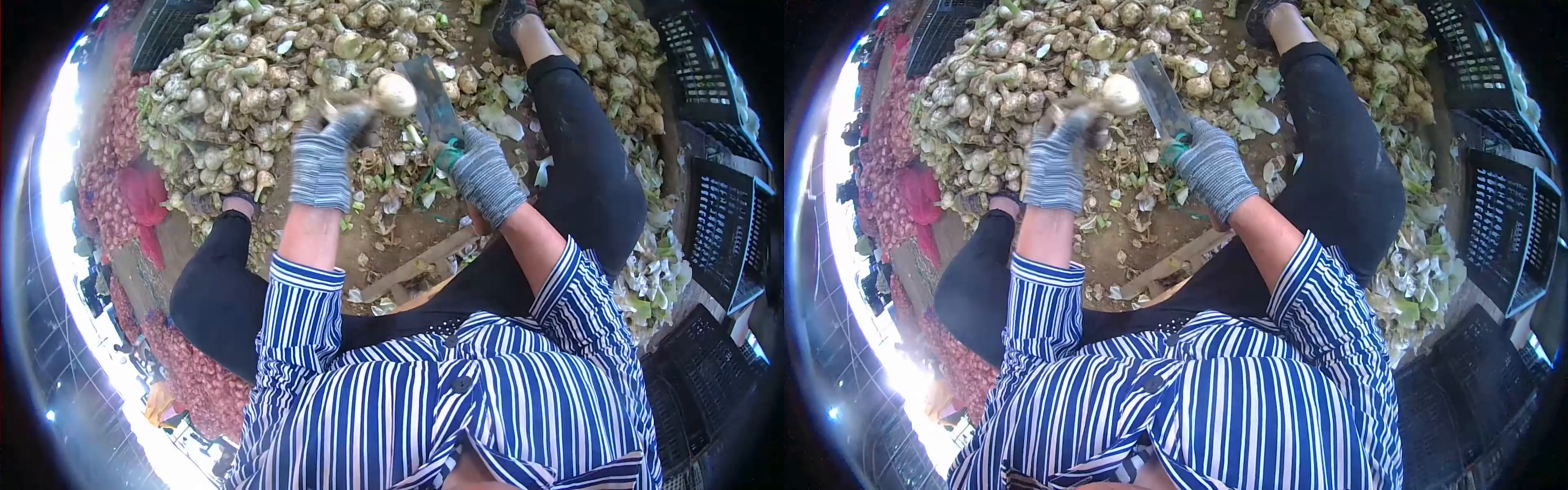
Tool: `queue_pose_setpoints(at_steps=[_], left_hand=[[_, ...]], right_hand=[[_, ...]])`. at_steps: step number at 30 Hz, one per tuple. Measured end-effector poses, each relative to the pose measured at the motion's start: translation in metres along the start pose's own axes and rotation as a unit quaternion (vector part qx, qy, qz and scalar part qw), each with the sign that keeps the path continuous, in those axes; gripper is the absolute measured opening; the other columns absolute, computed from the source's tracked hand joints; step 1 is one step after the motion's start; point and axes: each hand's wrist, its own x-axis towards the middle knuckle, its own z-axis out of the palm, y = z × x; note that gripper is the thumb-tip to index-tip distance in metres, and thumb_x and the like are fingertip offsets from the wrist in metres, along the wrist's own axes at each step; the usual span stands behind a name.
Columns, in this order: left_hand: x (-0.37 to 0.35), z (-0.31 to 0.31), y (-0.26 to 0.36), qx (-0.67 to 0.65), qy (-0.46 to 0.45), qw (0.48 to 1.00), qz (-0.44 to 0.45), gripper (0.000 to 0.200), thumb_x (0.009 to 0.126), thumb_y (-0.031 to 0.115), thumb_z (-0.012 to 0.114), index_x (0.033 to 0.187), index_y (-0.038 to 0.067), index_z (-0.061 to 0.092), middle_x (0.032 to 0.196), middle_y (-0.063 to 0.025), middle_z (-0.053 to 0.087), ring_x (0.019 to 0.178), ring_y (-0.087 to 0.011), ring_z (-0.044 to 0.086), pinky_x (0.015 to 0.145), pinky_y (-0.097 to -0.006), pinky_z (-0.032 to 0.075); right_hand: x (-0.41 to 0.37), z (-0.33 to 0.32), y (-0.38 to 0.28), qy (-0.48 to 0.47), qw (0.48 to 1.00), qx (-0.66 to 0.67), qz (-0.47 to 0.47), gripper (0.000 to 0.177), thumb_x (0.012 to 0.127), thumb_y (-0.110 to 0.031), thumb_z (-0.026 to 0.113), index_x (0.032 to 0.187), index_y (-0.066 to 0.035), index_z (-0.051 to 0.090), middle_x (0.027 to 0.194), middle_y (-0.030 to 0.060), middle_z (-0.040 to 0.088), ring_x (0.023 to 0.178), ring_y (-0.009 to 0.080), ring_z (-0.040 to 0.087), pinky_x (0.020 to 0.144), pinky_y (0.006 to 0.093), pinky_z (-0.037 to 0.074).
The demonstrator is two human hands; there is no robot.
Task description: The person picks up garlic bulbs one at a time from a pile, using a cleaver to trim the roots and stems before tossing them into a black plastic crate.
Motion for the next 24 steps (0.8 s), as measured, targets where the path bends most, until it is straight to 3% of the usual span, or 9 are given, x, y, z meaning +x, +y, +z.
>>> queue_pose_setpoints(at_steps=[4,7,8,11,15,16,18,20,24], left_hand=[[-0.005,0.012,-0.026,0.123,-0.108,0.979,-0.125,0.043,0.075,0.008,0.068,0.115,0.002,0.052,0.101,-0.0087,0.061,0.079,-0.0165,0.062,0.071,-0.0287,0.053],[-0.003,0.005,-0.044,0.183,-0.177,0.967,-0.010,0.054,0.071,0.010,0.071,0.121,0.002,0.049,0.108,-0.0066,0.058,0.090,-0.0157,0.060,0.080,-0.0273,0.050],[-0.008,0.004,-0.042,0.175,-0.169,0.969,-0.052,0.061,0.069,0.013,0.073,0.123,0.003,0.048,0.109,-0.0040,0.058,0.097,-0.0142,0.057,0.086,-0.0258,0.047],[-0.016,-0.002,-0.043,0.054,-0.186,0.980,-0.047,0.059,0.069,0.015,0.074,0.122,0.004,0.049,0.108,-0.0041,0.059,0.095,-0.0147,0.057,0.085,-0.0270,0.047],[-0.022,-0.004,-0.033,0.065,-0.185,0.979,-0.056,0.053,0.073,0.019,0.074,0.119,0.005,0.051,0.106,-0.0057,0.060,0.099,-0.0159,0.057,0.089,-0.0284,0.047],[-0.012,-0.011,-0.040,0.233,-0.203,0.950,-0.029,0.048,0.077,0.017,0.072,0.117,0.006,0.050,0.106,-0.0089,0.061,0.096,-0.0156,0.059,0.083,-0.0279,0.050],[-0.008,-0.020,-0.040,0.474,-0.257,0.813,0.218,0.045,0.080,0.020,0.069,0.118,0.005,0.049,0.107,-0.0093,0.061,0.099,-0.0164,0.057,0.086,-0.0287,0.049],[-0.016,-0.021,-0.043,0.484,-0.248,0.813,0.209,0.042,0.085,0.026,0.063,0.119,0.007,0.049,0.109,-0.0076,0.061,0.104,-0.0168,0.055,0.091,-0.0308,0.046],[-0.022,-0.027,-0.043,0.267,-0.248,0.925,0.111,0.052,0.085,0.031,0.064,0.123,0.004,0.044,0.113,-0.0061,0.057,0.097,-0.0165,0.058,0.081,-0.0249,0.050]], right_hand=[[0.000,-0.007,-0.002,0.036,0.999,-0.028,-0.016,0.034,0.078,-0.021,0.061,0.107,-0.003,0.057,0.079,0.0193,0.064,0.072,0.0306,0.064,0.066,0.0381,0.049],[-0.012,-0.014,-0.021,0.008,0.975,-0.209,-0.081,0.032,0.079,-0.021,0.060,0.106,-0.003,0.057,0.082,0.0208,0.064,0.077,0.0337,0.063,0.069,0.0411,0.050],[-0.016,-0.018,-0.037,-0.037,0.962,-0.265,-0.047,0.029,0.079,-0.019,0.058,0.104,-0.003,0.057,0.086,0.0199,0.063,0.080,0.0331,0.063,0.071,0.0416,0.050],[-0.020,-0.015,-0.030,0.000,0.927,-0.326,-0.187,0.023,0.079,-0.016,0.057,0.098,-0.004,0.058,0.089,0.0181,0.063,0.081,0.0319,0.063,0.071,0.0409,0.050],[-0.026,-0.018,-0.038,-0.010,0.898,-0.353,-0.263,0.023,0.074,-0.012,0.061,0.096,-0.006,0.058,0.082,0.0144,0.060,0.075,0.0316,0.060,0.066,0.0407,0.047],[-0.030,-0.019,-0.043,-0.010,0.882,-0.362,-0.301,0.026,0.073,-0.013,0.062,0.098,-0.008,0.058,0.080,0.0124,0.058,0.073,0.0302,0.059,0.065,0.0399,0.047],[-0.034,-0.018,-0.045,-0.018,0.873,-0.373,-0.314,0.029,0.073,-0.013,0.062,0.101,-0.008,0.058,0.078,0.0115,0.057,0.072,0.0296,0.059,0.064,0.0397,0.047],[-0.035,-0.017,-0.044,-0.009,0.854,-0.393,-0.340,0.030,0.073,-0.015,0.063,0.102,-0.010,0.059,0.074,0.0102,0.055,0.068,0.0288,0.058,0.061,0.0397,0.046],[-0.037,-0.016,-0.046,-0.017,0.847,-0.393,-0.357,0.019,0.077,-0.017,0.060,0.095,-0.012,0.058,0.075,0.0087,0.056,0.068,0.0261,0.060,0.059,0.0390,0.047]])
